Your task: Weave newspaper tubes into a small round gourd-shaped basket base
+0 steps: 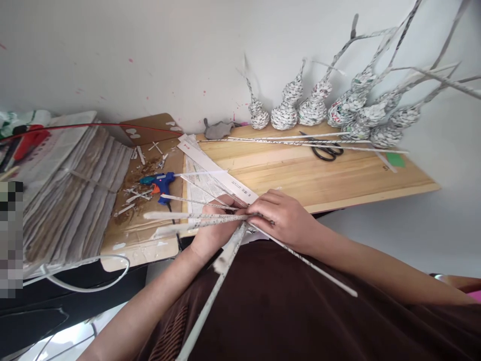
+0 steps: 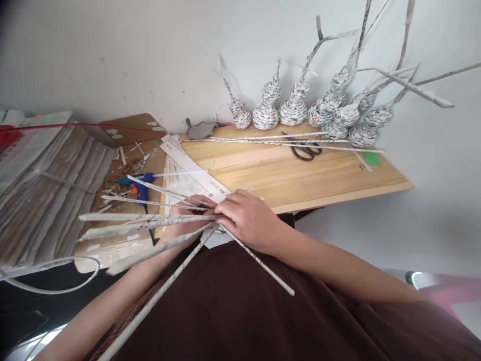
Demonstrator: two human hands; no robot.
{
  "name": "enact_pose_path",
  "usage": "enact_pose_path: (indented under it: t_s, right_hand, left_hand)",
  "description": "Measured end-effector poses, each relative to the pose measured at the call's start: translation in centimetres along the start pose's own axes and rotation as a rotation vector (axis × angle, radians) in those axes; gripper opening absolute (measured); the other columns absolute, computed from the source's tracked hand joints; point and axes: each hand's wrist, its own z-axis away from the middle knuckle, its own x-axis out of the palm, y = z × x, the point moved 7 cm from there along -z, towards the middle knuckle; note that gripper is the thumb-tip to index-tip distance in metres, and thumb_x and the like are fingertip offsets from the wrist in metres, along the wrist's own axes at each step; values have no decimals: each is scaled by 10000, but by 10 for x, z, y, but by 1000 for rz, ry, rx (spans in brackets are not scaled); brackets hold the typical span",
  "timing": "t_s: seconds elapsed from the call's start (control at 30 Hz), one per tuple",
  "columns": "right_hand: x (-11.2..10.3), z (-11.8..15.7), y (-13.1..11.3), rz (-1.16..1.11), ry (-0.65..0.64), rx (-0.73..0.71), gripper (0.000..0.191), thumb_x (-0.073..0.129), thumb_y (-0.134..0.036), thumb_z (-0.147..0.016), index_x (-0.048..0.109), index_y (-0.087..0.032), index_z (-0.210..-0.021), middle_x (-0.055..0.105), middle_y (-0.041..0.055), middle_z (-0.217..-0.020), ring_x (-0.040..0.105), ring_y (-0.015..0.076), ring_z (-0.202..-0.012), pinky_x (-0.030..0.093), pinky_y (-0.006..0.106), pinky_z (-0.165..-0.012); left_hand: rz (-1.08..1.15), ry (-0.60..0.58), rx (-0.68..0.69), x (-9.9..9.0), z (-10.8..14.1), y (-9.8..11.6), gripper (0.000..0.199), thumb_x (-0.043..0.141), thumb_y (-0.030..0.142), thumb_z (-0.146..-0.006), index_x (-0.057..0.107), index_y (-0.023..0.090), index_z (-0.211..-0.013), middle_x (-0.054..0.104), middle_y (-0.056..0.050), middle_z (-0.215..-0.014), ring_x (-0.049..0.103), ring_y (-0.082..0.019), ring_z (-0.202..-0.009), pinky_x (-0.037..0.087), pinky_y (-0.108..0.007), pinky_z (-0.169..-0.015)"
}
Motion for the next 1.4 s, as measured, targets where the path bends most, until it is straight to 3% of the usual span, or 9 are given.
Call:
enact_pose_path:
  t_s: [0.17, 0.33, 0.43, 0.6, 0.93, 1.13, 1.33, 1.4]
  right_hand:
    - [5, 1, 8, -76, 5, 146, 84, 591, -227, -919, 652, -174, -895, 687, 49, -847, 618, 156, -771, 454, 267, -709]
    - [6, 10, 24, -316, 137, 387, 87, 590, -223, -895, 594, -188, -814, 613, -36, -652, 508, 79, -512, 380, 198, -496]
    - [-1, 14, 21, -219, 208, 298, 52, 591, -212, -891, 630, -188, -866, 650, -8, -720, 564, 104, -582, 430, 218, -552]
    - [-12, 15, 7, 54, 288, 76, 82, 598, -171, -870, 663, -193, -916, 721, 62, -887, 623, 216, -858, 486, 331, -788]
    - [-8, 21, 20, -120, 298, 253, 102, 596, -195, -869, 657, -219, -948, 717, 38, -860, 671, 208, -801, 506, 332, -762]
    - [-1, 24, 29, -222, 272, 353, 114, 601, -187, -845, 665, -212, -937, 717, 44, -872, 678, 217, -835, 526, 342, -771]
    - [-4, 22, 17, -228, 316, 71, 137, 627, -139, -824, 633, -226, -930, 717, 56, -908, 672, 221, -869, 520, 384, -826]
    - [-6, 22, 16, -227, 312, 39, 141, 634, -132, -823, 628, -228, -926, 723, 58, -896, 673, 220, -851, 520, 383, -811]
  left_hand:
    - [-13, -8, 48, -1, 0, 5, 29, 721, 196, -769, 707, 181, -749, 736, -14, -746, 684, -159, -706, 527, -247, -655]
    - [-28, 0, 1, -2, 2, 4, 112, 727, 270, -786, 698, 179, -730, 707, -11, -710, 657, -150, -664, 491, -232, -581]
    - [-37, -2, 49, -1, 2, 8, 109, 717, 264, -801, 698, 179, -736, 708, -12, -724, 656, -149, -682, 494, -240, -614]
    - [-138, 10, 182, 0, 3, 16, 84, 704, 194, -810, 695, 189, -727, 695, -6, -715, 644, -148, -711, 485, -253, -672]
    - [-78, 14, 178, -1, 3, 13, 55, 711, 220, -823, 717, 191, -776, 712, -23, -762, 661, -161, -735, 515, -265, -687]
    - [-61, -43, 184, 2, 5, 11, 27, 705, 206, -831, 727, 197, -818, 712, -25, -792, 665, -158, -753, 513, -263, -693]
    - [-21, -12, 172, 2, 7, 15, 28, 707, 204, -831, 723, 183, -822, 724, -38, -806, 665, -163, -762, 505, -274, -707]
    - [-4, -17, 182, 3, 7, 16, 22, 711, 201, -828, 722, 185, -818, 723, -35, -801, 665, -162, -761, 501, -273, -710]
